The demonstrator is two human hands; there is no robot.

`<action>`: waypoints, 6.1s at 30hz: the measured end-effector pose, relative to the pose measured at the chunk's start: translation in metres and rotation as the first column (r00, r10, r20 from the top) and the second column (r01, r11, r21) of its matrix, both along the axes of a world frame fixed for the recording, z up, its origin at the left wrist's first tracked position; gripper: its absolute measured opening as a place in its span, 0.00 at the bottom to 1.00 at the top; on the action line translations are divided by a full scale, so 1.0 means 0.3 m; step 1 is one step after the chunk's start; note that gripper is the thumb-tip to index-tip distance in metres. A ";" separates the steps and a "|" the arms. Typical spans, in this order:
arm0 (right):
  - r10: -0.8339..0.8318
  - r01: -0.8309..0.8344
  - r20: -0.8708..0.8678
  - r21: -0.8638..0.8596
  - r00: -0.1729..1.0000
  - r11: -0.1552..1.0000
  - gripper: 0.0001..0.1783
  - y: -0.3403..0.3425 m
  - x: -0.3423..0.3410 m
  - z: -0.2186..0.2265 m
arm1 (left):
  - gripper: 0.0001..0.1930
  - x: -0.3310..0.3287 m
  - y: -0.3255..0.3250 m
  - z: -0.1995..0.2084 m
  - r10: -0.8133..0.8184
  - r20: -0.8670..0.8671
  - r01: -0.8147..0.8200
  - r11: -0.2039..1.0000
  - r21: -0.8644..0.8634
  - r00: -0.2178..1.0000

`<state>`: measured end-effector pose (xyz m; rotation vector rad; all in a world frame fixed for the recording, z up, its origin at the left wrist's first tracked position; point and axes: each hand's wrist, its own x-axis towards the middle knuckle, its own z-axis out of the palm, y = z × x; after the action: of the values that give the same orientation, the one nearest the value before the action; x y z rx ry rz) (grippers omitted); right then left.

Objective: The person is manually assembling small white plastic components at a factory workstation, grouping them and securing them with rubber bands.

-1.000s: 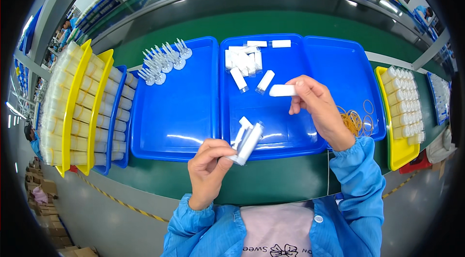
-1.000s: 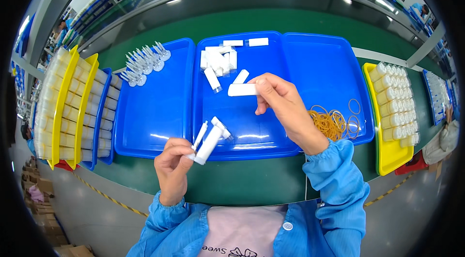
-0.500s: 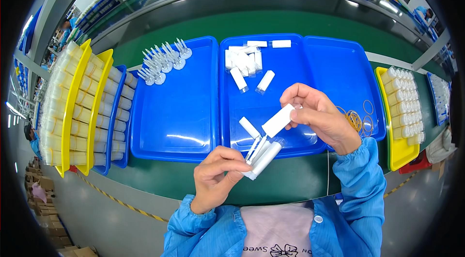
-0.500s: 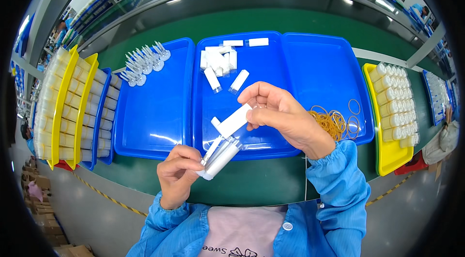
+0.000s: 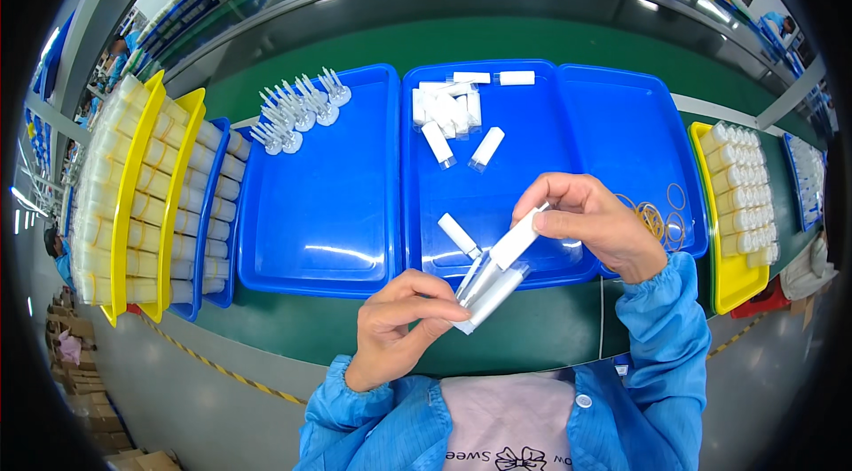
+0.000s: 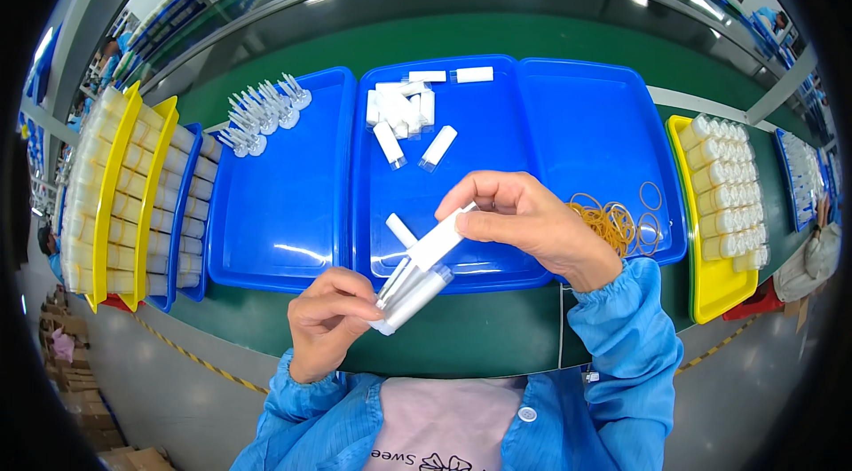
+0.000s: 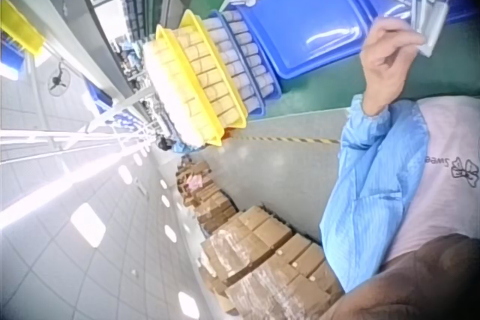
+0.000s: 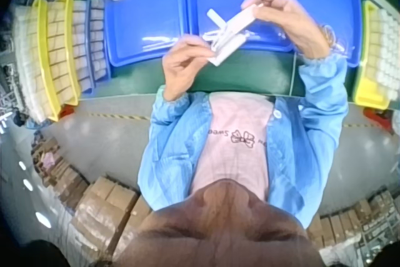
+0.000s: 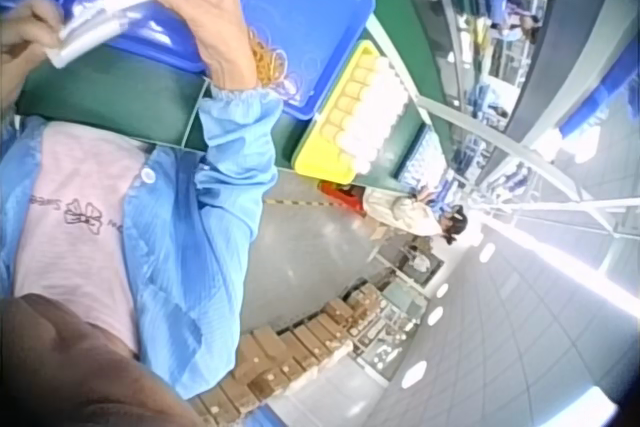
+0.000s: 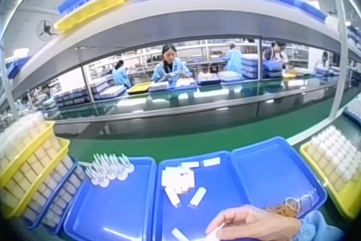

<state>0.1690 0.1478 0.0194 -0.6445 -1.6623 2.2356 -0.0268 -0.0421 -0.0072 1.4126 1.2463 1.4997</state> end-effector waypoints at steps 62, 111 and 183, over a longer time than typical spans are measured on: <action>0.059 -0.056 -0.038 0.067 0.998 0.996 0.13 0.027 -0.112 -0.080 | 0.14 0.023 -0.016 0.035 0.192 -0.505 -0.120 0.978 0.172 0.842; -0.796 0.114 0.063 0.980 0.602 0.165 0.04 0.163 0.538 -0.192 | 0.24 0.106 0.056 -0.075 -0.082 0.789 0.441 0.862 -0.251 0.609; -0.946 0.092 -0.298 0.946 -0.127 -0.311 0.22 -0.200 1.113 -0.140 | 0.05 -0.702 0.538 -0.091 0.340 -0.875 -0.230 0.934 0.272 0.345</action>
<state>0.5028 0.0877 -0.0226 -1.7600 -1.3943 -0.3894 -0.2373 0.1195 -0.0346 2.3464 2.2045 0.8860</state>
